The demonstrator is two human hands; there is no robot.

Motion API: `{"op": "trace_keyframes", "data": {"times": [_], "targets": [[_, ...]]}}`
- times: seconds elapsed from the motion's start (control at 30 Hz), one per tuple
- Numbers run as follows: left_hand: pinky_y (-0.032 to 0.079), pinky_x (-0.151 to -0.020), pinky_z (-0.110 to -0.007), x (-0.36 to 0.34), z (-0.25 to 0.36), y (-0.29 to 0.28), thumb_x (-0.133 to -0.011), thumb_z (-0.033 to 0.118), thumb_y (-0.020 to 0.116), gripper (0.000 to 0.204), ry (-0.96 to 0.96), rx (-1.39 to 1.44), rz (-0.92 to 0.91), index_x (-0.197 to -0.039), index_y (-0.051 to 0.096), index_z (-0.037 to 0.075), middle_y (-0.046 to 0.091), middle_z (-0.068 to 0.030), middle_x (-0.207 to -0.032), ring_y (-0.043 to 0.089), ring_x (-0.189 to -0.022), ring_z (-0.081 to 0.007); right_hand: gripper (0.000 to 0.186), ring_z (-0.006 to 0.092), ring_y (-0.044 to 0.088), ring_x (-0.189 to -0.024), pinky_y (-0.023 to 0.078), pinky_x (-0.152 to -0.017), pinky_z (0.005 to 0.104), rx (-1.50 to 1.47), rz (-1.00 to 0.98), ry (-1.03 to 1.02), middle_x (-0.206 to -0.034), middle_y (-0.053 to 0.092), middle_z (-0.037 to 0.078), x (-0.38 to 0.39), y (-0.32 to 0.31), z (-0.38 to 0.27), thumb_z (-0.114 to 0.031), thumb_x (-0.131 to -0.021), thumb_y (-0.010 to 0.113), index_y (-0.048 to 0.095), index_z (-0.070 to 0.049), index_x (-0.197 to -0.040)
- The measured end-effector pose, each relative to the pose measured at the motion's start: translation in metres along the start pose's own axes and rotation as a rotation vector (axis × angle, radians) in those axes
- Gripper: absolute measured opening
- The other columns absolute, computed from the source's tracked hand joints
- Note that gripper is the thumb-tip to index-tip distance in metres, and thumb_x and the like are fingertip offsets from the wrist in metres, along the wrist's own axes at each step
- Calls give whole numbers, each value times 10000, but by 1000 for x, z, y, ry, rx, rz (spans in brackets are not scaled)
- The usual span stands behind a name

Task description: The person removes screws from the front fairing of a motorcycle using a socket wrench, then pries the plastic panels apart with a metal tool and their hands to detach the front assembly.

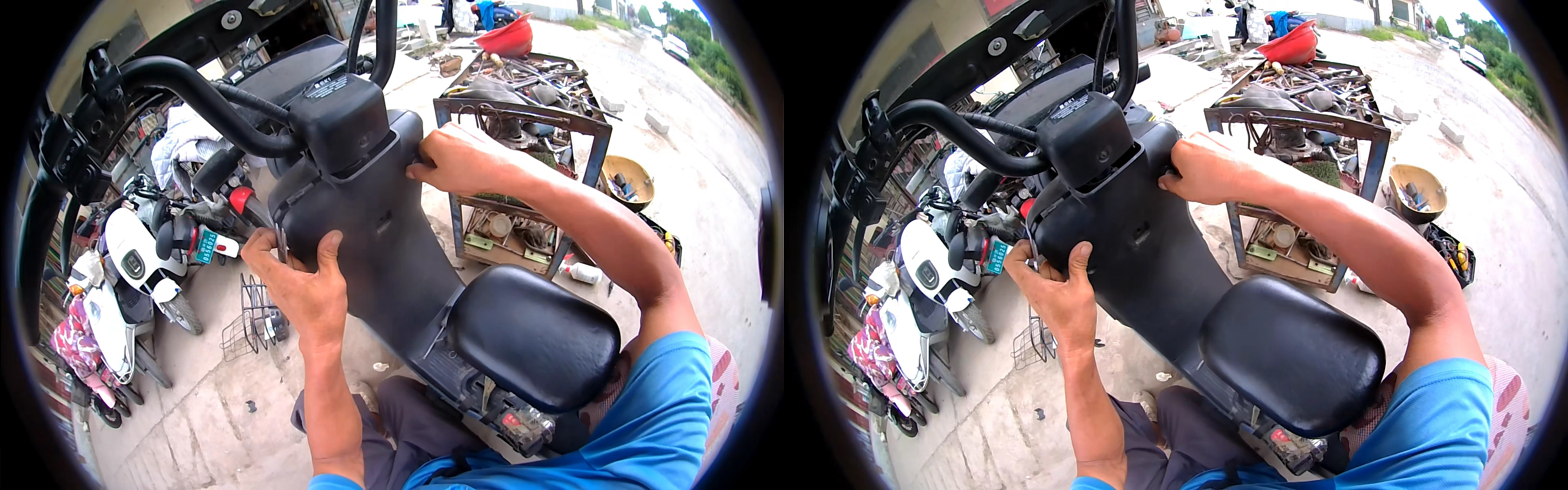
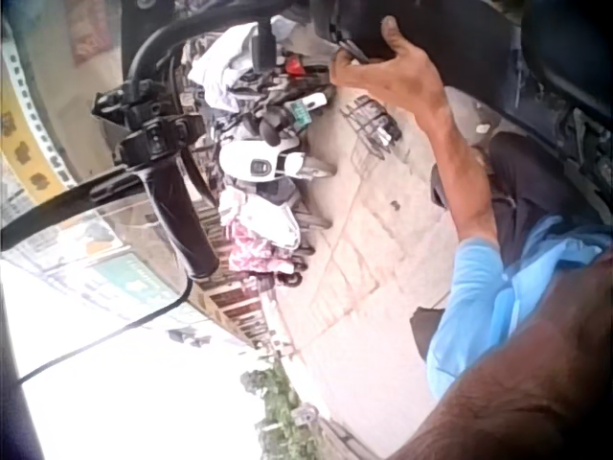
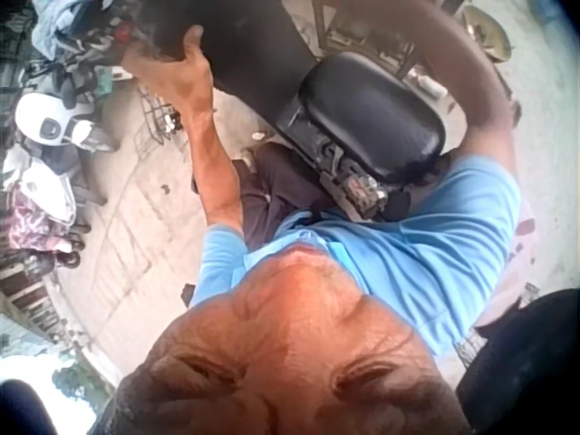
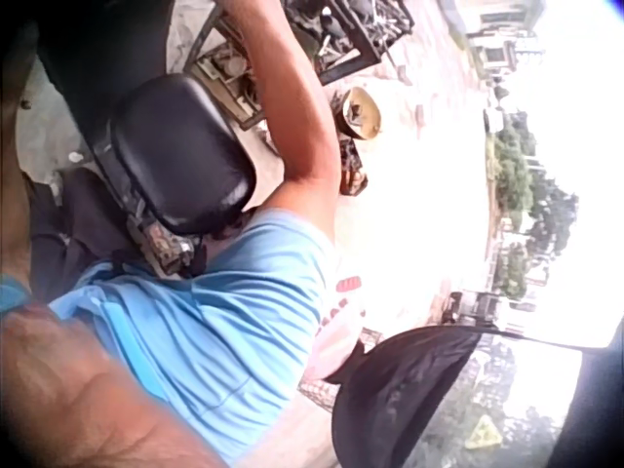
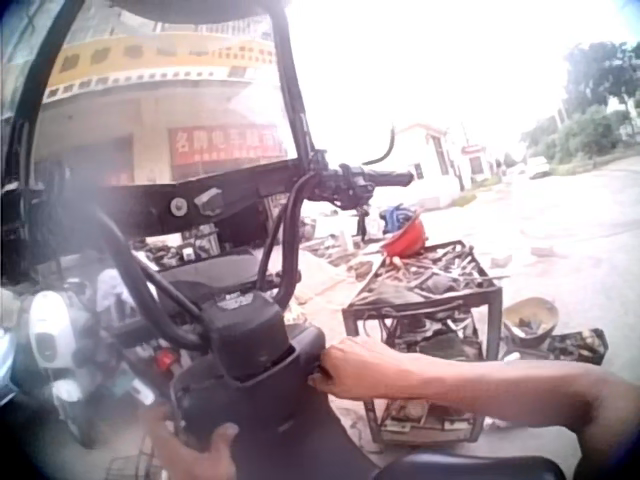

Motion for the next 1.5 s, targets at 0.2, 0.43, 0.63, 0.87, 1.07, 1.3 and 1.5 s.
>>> {"op": "trace_keyframes", "data": {"times": [0.2,0.43,0.63,0.87,1.07,1.3,1.5], "targets": [[518,-899,-450,5,17,-10,-852,449,913,756,159,-313,-50,-1264,480,-13,480,-178,-1295,582,-1120,-377,487,209,676,-644,551,-665,413,-432,-320,208,-704,713,105,-9,-7,7,-408,-959,738,760,68,-860],[555,-906,-418,-1,9,-4,-854,403,924,747,98,-131,-30,-1271,474,-23,441,-171,-1339,557,-1182,-330,475,447,653,-598,547,-617,477,101,84,-60,-616,579,293,3,-2,-9,-368,-895,709,706,75,-726],[557,-871,-338,-6,-6,-5,-866,281,932,736,20,-34,-42,-1310,437,-33,395,-128,-1348,544,-1135,-231,216,279,751,-782,572,-731,405,-145,-24,27,-816,759,153,-2,13,14,-162,-836,817,766,24,-934],[519,-786,-259,9,3,2,-936,181,875,635,2,-90,-46,-1302,450,-118,371,-93,-1368,550,-958,-127,554,226,678,-1131,601,-929,383,-750,8,131,-1349,663,131,-14,8,62,-397,-1053,671,594,-33,-1463],[382,-661,-186,24,10,1,-961,180,855,451,-18,-39,-10,-1212,554,-44,514,-22,-1047,432,-741,-32,743,280,597,-1350,591,-1035,456,-850,-7,291,-1478,599,176,-25,5,22,-616,-1058,575,550,-47,-1534],[273,-602,-189,30,14,-7,-1017,149,789,343,-76,-27,-65,-1208,568,-32,472,60,-768,329,-645,-16,709,315,543,-1397,599,-923,632,-1008,-55,460,-1543,504,177,-32,10,-4,-527,-1017,622,481,-71,-1540],[304,-587,-185,29,5,-5,-1007,139,799,336,-62,25,-41,-1202,579,-25,559,37,-861,363,-673,-18,540,334,488,-1387,592,-873,662,-1190,7,496,-1507,452,181,-34,23,-4,-355,-1071,529,500,-78,-1533]]}}
Point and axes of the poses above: each hand's wrist, its own x-axis away from the middle knuckle, its own y-axis out of the palm, z = x × y, the point moved 3 cm from there along -x, towards the middle knuckle
